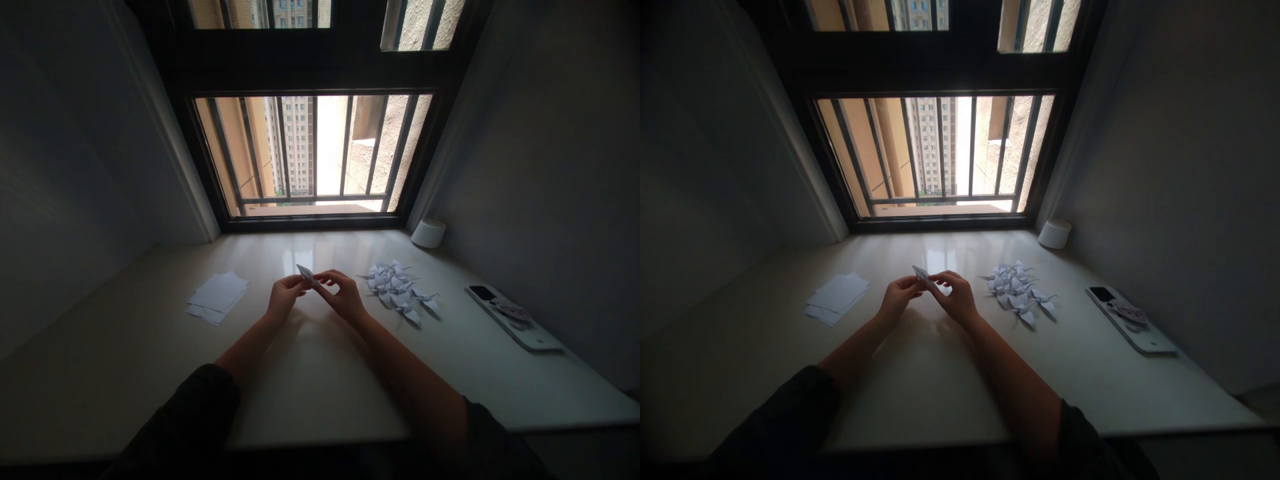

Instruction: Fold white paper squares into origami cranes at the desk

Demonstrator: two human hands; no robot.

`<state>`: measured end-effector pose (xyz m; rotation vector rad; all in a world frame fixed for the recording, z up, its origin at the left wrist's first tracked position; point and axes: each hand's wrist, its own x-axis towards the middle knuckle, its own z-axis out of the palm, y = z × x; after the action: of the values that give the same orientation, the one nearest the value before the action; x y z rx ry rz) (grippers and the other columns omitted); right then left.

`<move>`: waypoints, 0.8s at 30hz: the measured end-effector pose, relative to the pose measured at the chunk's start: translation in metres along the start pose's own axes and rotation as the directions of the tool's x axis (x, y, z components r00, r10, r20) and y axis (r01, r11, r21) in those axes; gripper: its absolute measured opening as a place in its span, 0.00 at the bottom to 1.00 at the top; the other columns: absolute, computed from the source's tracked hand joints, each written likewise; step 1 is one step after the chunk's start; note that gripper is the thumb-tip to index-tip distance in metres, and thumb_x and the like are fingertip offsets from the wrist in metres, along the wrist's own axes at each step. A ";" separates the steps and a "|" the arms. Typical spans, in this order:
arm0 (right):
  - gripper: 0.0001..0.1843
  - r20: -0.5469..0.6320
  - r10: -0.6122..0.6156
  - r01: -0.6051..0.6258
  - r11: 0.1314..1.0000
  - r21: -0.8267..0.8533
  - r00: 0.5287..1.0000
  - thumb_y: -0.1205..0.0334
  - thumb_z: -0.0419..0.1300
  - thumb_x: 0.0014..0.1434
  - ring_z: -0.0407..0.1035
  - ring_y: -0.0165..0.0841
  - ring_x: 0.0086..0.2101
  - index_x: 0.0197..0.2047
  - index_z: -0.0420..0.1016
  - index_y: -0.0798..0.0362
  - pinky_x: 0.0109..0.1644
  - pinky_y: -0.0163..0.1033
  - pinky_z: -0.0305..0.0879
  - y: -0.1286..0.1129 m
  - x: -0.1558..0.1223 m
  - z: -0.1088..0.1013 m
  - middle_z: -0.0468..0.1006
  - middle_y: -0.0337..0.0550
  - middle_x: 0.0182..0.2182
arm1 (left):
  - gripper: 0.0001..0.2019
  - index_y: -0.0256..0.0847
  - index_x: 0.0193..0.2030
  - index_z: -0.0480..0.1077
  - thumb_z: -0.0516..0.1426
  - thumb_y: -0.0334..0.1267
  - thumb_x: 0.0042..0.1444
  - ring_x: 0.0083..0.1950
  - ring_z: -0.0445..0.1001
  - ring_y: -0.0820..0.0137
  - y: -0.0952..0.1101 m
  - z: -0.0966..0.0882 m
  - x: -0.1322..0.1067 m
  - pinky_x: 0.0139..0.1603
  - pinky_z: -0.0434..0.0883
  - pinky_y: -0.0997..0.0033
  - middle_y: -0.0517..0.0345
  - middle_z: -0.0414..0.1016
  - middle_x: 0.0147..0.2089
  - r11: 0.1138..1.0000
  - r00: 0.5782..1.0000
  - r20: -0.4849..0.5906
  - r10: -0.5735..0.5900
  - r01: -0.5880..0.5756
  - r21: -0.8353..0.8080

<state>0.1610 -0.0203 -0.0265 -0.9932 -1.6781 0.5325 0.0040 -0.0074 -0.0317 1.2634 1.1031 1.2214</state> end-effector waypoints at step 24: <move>0.08 -0.012 0.154 -0.140 0.921 0.364 0.988 0.55 0.61 0.52 0.72 0.36 0.35 0.33 0.71 0.50 0.41 0.41 0.67 0.015 0.002 0.015 0.77 0.41 0.31 | 0.10 0.50 0.40 0.77 0.60 0.43 0.50 0.47 0.74 0.63 0.020 0.010 -0.019 0.51 0.69 0.62 0.56 0.77 0.45 0.779 0.847 -0.022 0.531 -0.478 0.406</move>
<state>0.1517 -0.0087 -0.0419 -0.8530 -1.4082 0.8826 0.0115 -0.0284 -0.0124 1.8968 1.1797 1.5549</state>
